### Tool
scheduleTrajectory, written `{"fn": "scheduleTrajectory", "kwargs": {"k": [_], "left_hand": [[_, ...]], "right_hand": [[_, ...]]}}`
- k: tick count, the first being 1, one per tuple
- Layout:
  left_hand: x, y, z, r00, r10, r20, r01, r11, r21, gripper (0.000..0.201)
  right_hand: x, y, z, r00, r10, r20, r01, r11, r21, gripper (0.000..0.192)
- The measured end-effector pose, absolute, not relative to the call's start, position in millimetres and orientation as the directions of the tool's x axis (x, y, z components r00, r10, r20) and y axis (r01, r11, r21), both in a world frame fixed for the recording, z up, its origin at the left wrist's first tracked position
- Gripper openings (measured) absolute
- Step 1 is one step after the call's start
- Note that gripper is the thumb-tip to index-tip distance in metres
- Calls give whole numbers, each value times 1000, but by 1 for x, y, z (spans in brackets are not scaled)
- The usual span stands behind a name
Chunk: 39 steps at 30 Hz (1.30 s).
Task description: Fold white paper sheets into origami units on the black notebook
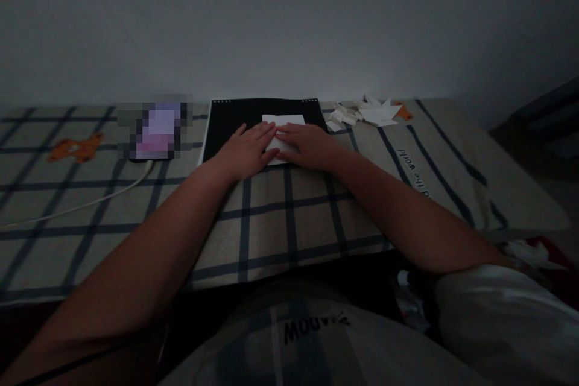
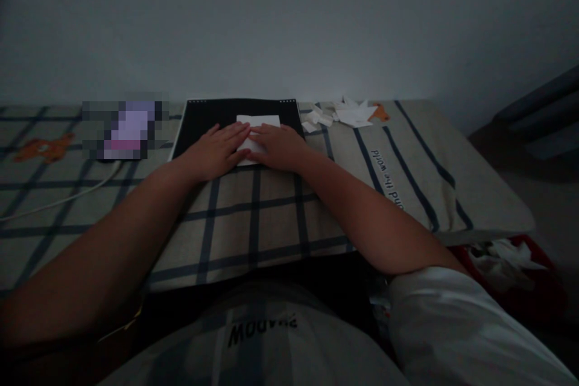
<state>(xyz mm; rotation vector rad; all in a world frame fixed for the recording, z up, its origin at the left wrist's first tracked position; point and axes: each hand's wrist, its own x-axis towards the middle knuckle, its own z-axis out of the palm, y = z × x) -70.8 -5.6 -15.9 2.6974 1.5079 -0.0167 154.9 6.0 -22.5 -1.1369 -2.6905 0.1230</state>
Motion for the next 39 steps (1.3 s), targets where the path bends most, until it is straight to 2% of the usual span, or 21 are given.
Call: {"fn": "scheduleTrajectory", "kwargs": {"k": [11, 19, 30, 39], "left_hand": [[-71, -4, -13, 504, 862, -50, 864, -502, 50, 75], [-69, 1, -9, 471, 881, -47, 882, -470, 27, 71], [-71, 21, -4, 450, 891, -54, 892, -452, -16, 70], [-78, 8, -8, 524, 851, -33, 847, -524, -89, 70]], "right_hand": [[156, 8, -26, -670, 718, 188, 701, 695, -158, 59], [153, 5, -19, -653, 748, 119, 731, 663, -162, 60], [154, 7, -23, -663, 734, 144, 717, 679, -160, 59], [153, 4, -19, -650, 752, 110, 732, 658, -175, 61]]}}
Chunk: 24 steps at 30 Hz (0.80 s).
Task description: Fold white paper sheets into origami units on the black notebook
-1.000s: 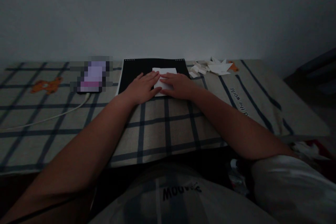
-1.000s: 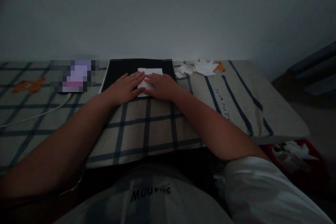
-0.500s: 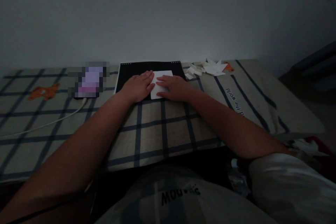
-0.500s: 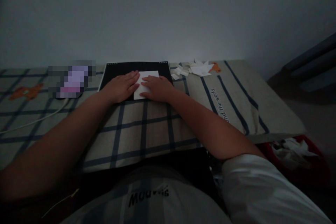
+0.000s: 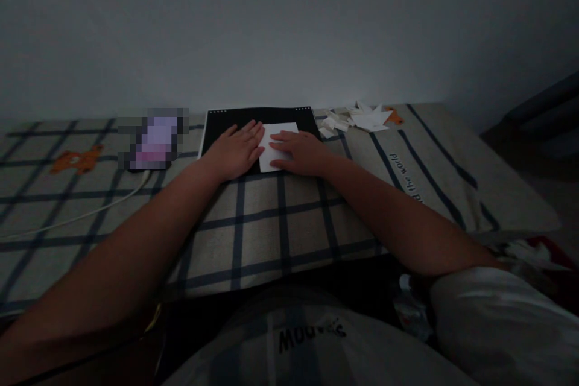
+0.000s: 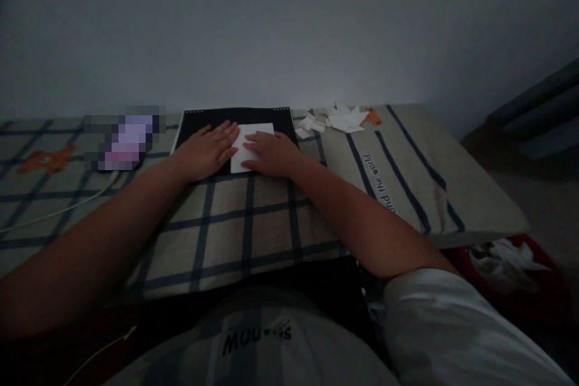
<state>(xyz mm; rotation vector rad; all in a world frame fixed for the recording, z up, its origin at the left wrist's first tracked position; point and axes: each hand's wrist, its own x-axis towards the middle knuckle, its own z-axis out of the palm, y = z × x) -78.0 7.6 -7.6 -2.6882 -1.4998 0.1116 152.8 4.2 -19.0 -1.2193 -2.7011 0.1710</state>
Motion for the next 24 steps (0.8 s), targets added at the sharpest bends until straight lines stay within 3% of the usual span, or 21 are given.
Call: {"fn": "scheduleTrajectory", "kwargs": {"k": [10, 24], "left_hand": [[-76, -18, -1, 512, 854, -91, 844, -520, -130, 71], [-68, 23, 5, 455, 887, -79, 871, -462, -168, 68]], "right_hand": [[153, 7, -25, -638, 762, 112, 741, 647, -183, 62], [153, 4, -20, -641, 761, 95, 739, 646, -189, 63]]}}
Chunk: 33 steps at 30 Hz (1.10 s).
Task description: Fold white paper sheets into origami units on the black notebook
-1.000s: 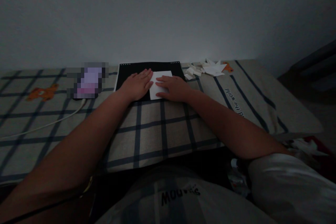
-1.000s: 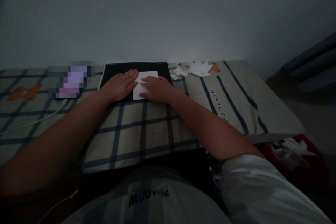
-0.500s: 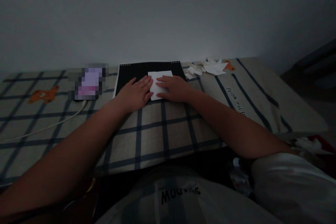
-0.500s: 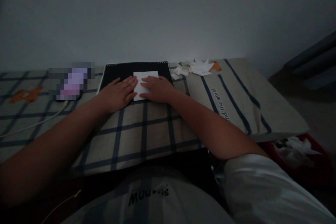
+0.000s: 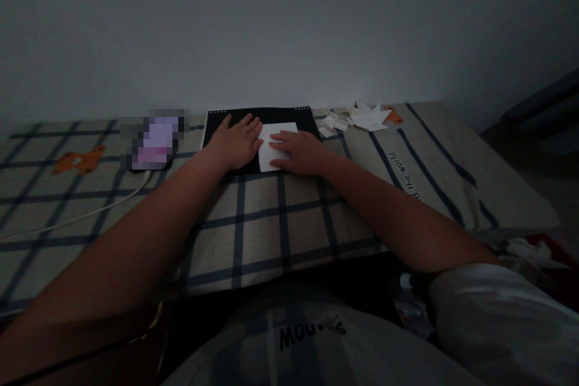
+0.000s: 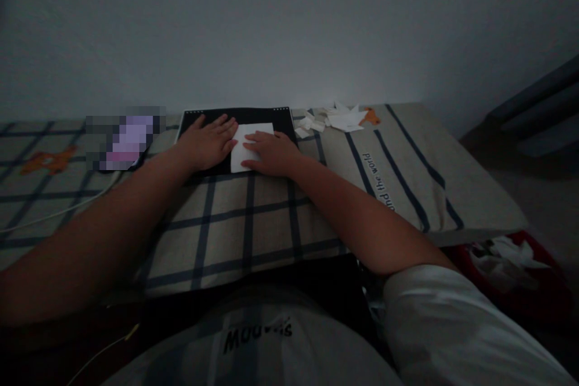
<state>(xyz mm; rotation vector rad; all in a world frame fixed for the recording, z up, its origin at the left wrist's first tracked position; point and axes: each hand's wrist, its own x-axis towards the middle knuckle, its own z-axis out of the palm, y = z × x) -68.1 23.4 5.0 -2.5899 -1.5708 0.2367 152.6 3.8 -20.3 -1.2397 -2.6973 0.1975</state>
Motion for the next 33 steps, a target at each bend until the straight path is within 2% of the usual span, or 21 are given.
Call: {"fn": "scheduleTrajectory", "kwargs": {"k": [5, 16, 33], "left_hand": [[-66, 4, 2, 447, 894, -22, 883, -445, -151, 69], [-65, -56, 10, 484, 865, -132, 846, -501, -182, 66], [-74, -91, 6, 543, 832, -110, 824, -554, -118, 64]], "right_hand": [[153, 5, -21, -642, 761, 96, 740, 647, -183, 62], [154, 6, -24, -641, 760, 112, 734, 649, -199, 61], [154, 5, -22, -643, 759, 105, 737, 650, -184, 60]]}}
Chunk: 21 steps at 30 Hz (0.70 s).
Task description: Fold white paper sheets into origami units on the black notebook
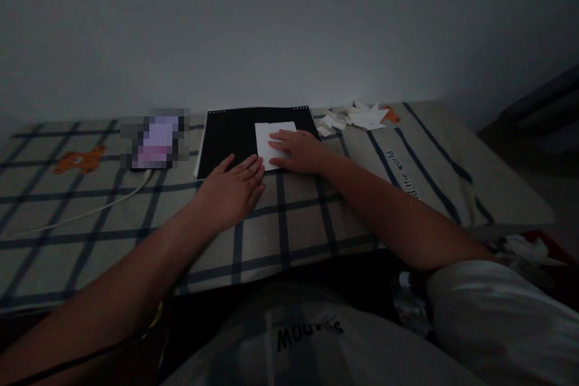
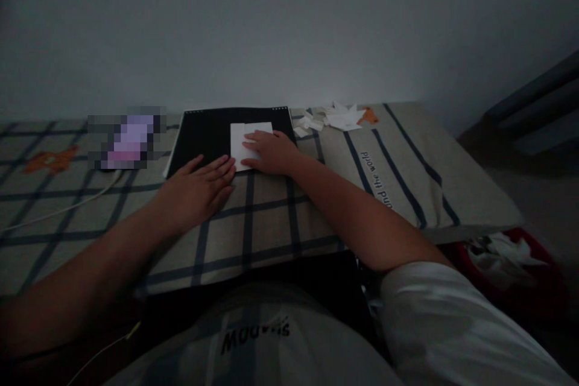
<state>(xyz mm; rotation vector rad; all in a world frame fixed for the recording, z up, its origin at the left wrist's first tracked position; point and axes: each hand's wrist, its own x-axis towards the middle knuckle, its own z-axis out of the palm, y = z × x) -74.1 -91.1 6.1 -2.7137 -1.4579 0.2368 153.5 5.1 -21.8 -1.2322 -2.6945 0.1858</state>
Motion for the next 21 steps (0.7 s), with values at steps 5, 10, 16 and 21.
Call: {"fn": "scheduleTrajectory", "kwargs": {"k": [5, 10, 16, 21], "left_hand": [[-70, -85, 18, 517, 842, -154, 837, -535, -115, 66], [-63, -55, 30, 463, 867, -184, 870, -485, -92, 62], [-58, -22, 30, 412, 899, -150, 900, -427, -85, 63], [-58, -4, 28, 382, 917, -116, 910, -395, -128, 66]], "right_hand": [[154, 5, -22, -647, 755, 105, 733, 654, -186, 60], [155, 6, -23, -654, 751, 95, 727, 658, -194, 61], [155, 6, -23, -654, 751, 96, 729, 659, -187, 61], [154, 5, -21, -657, 748, 94, 728, 661, -181, 61]]}}
